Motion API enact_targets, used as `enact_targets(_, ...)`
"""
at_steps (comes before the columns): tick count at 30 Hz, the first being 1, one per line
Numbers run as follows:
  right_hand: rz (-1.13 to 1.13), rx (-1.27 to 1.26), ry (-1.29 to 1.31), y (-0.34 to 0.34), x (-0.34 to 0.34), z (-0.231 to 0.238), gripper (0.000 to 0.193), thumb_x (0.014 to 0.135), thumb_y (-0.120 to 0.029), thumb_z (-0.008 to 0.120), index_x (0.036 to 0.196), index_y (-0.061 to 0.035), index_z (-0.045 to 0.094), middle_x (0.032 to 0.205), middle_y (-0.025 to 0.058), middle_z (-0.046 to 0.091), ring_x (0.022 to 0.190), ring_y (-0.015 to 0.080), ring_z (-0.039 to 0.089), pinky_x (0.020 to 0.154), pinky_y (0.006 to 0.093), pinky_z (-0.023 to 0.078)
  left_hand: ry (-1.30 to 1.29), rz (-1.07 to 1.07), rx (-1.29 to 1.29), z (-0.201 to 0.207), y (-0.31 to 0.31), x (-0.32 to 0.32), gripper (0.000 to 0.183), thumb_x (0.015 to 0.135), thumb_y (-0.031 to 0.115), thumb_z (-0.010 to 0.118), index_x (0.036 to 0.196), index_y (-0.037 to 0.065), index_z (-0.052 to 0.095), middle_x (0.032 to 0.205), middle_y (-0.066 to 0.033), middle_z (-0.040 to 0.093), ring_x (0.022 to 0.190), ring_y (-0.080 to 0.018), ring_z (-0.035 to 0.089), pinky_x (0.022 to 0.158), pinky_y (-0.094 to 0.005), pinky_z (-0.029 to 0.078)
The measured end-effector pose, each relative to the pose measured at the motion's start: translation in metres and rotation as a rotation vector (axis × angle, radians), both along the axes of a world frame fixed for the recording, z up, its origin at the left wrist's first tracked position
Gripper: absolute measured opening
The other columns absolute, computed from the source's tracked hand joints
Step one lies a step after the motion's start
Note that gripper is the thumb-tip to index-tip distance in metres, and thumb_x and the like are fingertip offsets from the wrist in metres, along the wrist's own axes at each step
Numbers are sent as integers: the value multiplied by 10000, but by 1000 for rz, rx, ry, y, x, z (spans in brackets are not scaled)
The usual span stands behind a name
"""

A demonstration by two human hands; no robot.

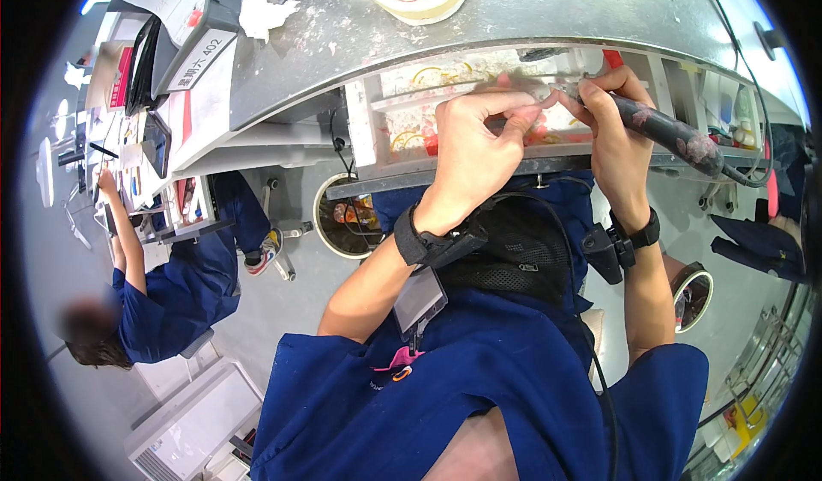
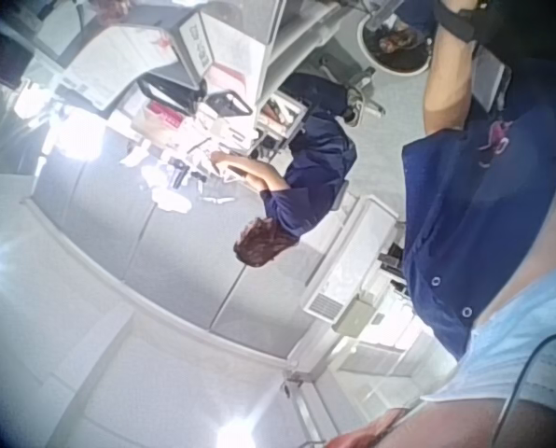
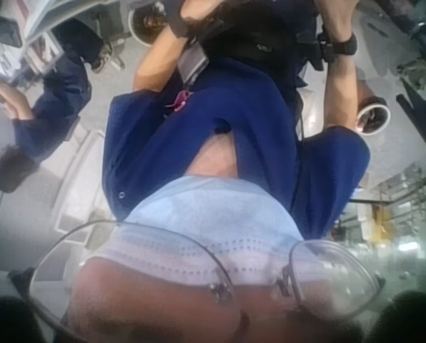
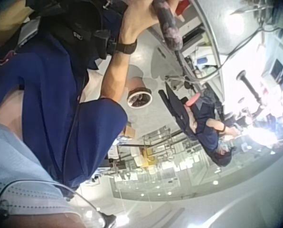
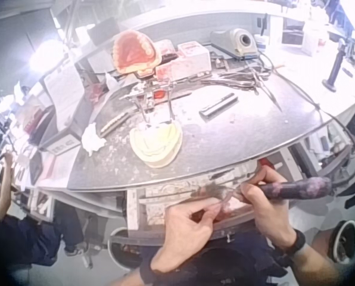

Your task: Adjusting the fit of a set of dentures on a dental model using a drill and manual tools.

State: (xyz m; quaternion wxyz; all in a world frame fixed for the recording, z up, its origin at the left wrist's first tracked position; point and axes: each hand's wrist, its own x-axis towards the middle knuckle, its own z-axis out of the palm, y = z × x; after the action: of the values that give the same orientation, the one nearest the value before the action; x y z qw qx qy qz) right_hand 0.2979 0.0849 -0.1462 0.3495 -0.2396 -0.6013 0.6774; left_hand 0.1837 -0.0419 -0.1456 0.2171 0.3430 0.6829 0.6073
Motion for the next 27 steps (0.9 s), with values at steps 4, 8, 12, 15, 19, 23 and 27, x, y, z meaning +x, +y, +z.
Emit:
enact_targets(4, 12, 54, -45, 2, 1, -1, 107, 968, -10, 577, 869, 28, 565, 923, 49, 554, 861, 107, 614, 937, 355, 618, 31, 15, -18, 1, -1, 0, 161, 866, -30, 659, 953, 4, 790, 742, -106, 757, 686, -168, 728, 857, -273, 540)
enact_targets(8, 26, 75, -65, 3, 2, -2, 101, 962, -5, 570, 865, 23, 565, 921, 45, 556, 863, 101, 612, 940, 351, 614, 65, 13, -23, -1, -1, -2, 156, 860, -32, 660, 948, -6, 786, 741, -109, 758, 687, -155, 724, 904, -277, 535)
enact_targets(12, 37, 98, -71, 3, 2, -1, 95, 953, -10, 570, 861, 12, 568, 911, 37, 560, 855, 96, 613, 926, 328, 608, 1, 11, -6, -4, -1, -4, 133, 857, -27, 673, 931, -19, 783, 724, -110, 749, 669, -122, 694, 862, -275, 546)
enact_targets(15, -5, 95, -37, 2, 0, -2, 82, 902, -47, 628, 842, 8, 617, 815, 54, 674, 760, 92, 621, 742, 250, 496, -14, 18, -14, -5, -1, -5, 113, 851, -17, 691, 919, -27, 781, 713, -103, 742, 658, -101, 668, 763, -266, 550)
enact_targets(19, 12, 121, -65, 3, 1, 0, 82, 892, -49, 633, 835, 6, 616, 801, 51, 667, 753, 92, 616, 734, 243, 487, -40, 28, -35, -4, -1, -5, 103, 837, -13, 709, 909, -32, 780, 713, -96, 741, 656, -91, 656, 651, -263, 528)
enact_targets(23, 34, 153, -92, 2, 3, 4, 83, 890, -52, 636, 833, 5, 617, 796, 50, 664, 750, 92, 614, 726, 239, 481, -35, 52, -17, -3, 0, -5, 100, 829, -16, 712, 901, -31, 780, 732, -101, 747, 665, -90, 657, 627, -262, 519)
enact_targets(27, 45, 159, -96, 1, 3, 6, 79, 891, -47, 633, 834, 5, 616, 782, 47, 655, 746, 94, 610, 722, 240, 479, -60, 27, -60, -2, 0, -5, 100, 839, -26, 716, 915, -30, 781, 774, -92, 751, 703, -94, 664, 661, -257, 529)
